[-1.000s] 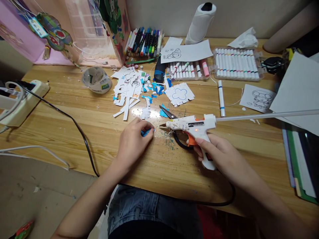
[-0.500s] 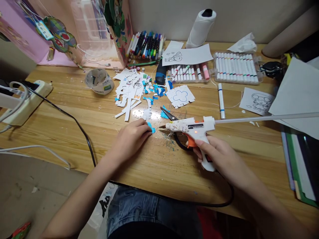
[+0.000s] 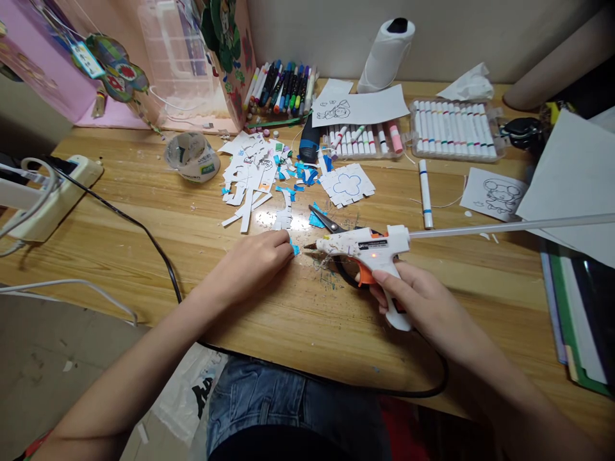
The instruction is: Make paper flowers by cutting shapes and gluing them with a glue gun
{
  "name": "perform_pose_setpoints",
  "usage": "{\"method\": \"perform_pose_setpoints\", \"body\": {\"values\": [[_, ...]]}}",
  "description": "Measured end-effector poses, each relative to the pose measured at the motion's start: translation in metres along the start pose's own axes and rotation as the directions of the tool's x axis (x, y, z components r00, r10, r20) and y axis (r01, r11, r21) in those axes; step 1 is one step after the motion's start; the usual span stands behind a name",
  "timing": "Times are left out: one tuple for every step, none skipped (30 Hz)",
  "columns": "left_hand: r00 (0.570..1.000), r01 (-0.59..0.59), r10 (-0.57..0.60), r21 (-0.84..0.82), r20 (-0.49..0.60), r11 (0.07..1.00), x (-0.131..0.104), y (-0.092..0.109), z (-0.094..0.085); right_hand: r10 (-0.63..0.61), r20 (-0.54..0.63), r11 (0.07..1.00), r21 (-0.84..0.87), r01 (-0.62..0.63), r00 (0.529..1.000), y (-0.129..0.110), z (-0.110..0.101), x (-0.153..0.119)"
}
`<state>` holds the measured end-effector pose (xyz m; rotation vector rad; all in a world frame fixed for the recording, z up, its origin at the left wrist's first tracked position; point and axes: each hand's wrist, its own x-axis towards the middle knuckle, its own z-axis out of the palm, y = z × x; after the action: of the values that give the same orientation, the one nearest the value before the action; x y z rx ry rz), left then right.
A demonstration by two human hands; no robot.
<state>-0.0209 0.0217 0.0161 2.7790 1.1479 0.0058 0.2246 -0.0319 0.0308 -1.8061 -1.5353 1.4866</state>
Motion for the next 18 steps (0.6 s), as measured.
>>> {"method": "perform_pose_setpoints", "body": {"values": [[1.0, -0.011, 0.011, 0.008, -0.005, 1.0, -0.0001, -0.0001, 0.0004, -0.002, 0.0, 1.0, -0.002, 0.002, 1.0, 0.0, -0.0001, 0.0], [1.0, -0.021, 0.021, 0.014, -0.011, 1.0, -0.0003, -0.0002, 0.0009, -0.005, 0.0, 1.0, -0.004, 0.005, 1.0, 0.0001, -0.0002, -0.0001], [0.999, -0.029, 0.029, 0.019, -0.021, 0.999, -0.0004, -0.0004, 0.0014, -0.008, -0.001, 1.0, -0.006, 0.008, 1.0, 0.0001, -0.0003, -0.0002], [0.999, -0.033, 0.034, 0.023, -0.028, 0.999, -0.0004, -0.0005, 0.0018, -0.01, -0.003, 1.0, -0.009, 0.01, 1.0, 0.0, -0.0003, -0.0003], [0.999, -0.035, 0.036, 0.025, -0.032, 0.999, -0.0005, -0.0005, 0.0022, -0.011, -0.005, 1.0, -0.012, 0.011, 1.0, -0.0001, -0.0002, -0.0004], [0.999, -0.034, 0.035, 0.025, -0.035, 0.999, -0.0005, -0.0005, 0.0025, -0.011, -0.004, 1.0, -0.015, 0.011, 1.0, -0.0002, -0.0001, -0.0004], [0.999, -0.034, 0.034, 0.022, -0.034, 0.999, -0.0006, -0.0004, 0.0027, -0.01, -0.003, 1.0, -0.018, 0.01, 1.0, -0.0004, 0.0001, -0.0004], [0.999, -0.032, 0.033, 0.016, -0.033, 0.999, -0.0006, -0.0003, 0.0027, -0.009, -0.002, 1.0, -0.021, 0.009, 1.0, -0.0007, 0.0003, -0.0004], [0.999, -0.028, 0.028, 0.008, -0.031, 1.0, -0.0007, -0.0001, 0.0025, -0.009, -0.003, 1.0, -0.023, 0.009, 1.0, -0.0009, 0.0006, -0.0004], [0.999, -0.021, 0.021, -0.001, -0.031, 1.0, -0.0008, 0.0, 0.0023, -0.01, -0.005, 1.0, -0.025, 0.01, 1.0, -0.0012, 0.0008, -0.0003], [0.999, -0.013, 0.013, -0.011, -0.03, 1.0, -0.0009, 0.0002, 0.002, -0.012, -0.008, 1.0, -0.029, 0.012, 1.0, -0.0014, 0.001, -0.0003], [1.0, -0.004, 0.003, -0.024, -0.027, 1.0, -0.0009, 0.0003, 0.0018, -0.015, -0.011, 0.999, -0.033, 0.015, 1.0, -0.0016, 0.0012, -0.0004], [1.0, 0.007, -0.008, -0.039, -0.026, 0.999, -0.001, 0.0003, 0.0017, -0.018, -0.009, 0.999, -0.039, 0.018, 1.0, -0.0018, 0.0013, -0.0005], [1.0, 0.015, -0.016, -0.057, -0.026, 0.998, -0.0011, 0.0003, 0.0017, -0.022, -0.003, 0.999, -0.043, 0.022, 1.0, -0.0018, 0.0016, -0.0008], [0.999, 0.02, -0.022, -0.077, -0.029, 0.997, -0.0012, 0.0003, 0.0018, -0.023, 0.005, 0.999, -0.044, 0.023, 1.0, -0.0018, 0.0019, -0.0011], [0.999, 0.021, -0.024, -0.095, -0.033, 0.995, -0.0014, 0.0002, 0.0021, -0.021, 0.014, 0.999, -0.044, 0.022, 1.0, -0.0017, 0.0024, -0.0014], [0.999, 0.022, -0.026, -0.111, -0.04, 0.994, -0.0016, 0.0001, 0.0025, -0.019, 0.022, 0.999, -0.041, 0.019, 1.0, -0.0015, 0.003, -0.0016], [0.998, 0.021, -0.027, -0.123, -0.049, 0.992, -0.0019, 0.0, 0.003, -0.014, 0.027, 0.999, -0.037, 0.015, 1.0, -0.0012, 0.0038, -0.0018]]}}
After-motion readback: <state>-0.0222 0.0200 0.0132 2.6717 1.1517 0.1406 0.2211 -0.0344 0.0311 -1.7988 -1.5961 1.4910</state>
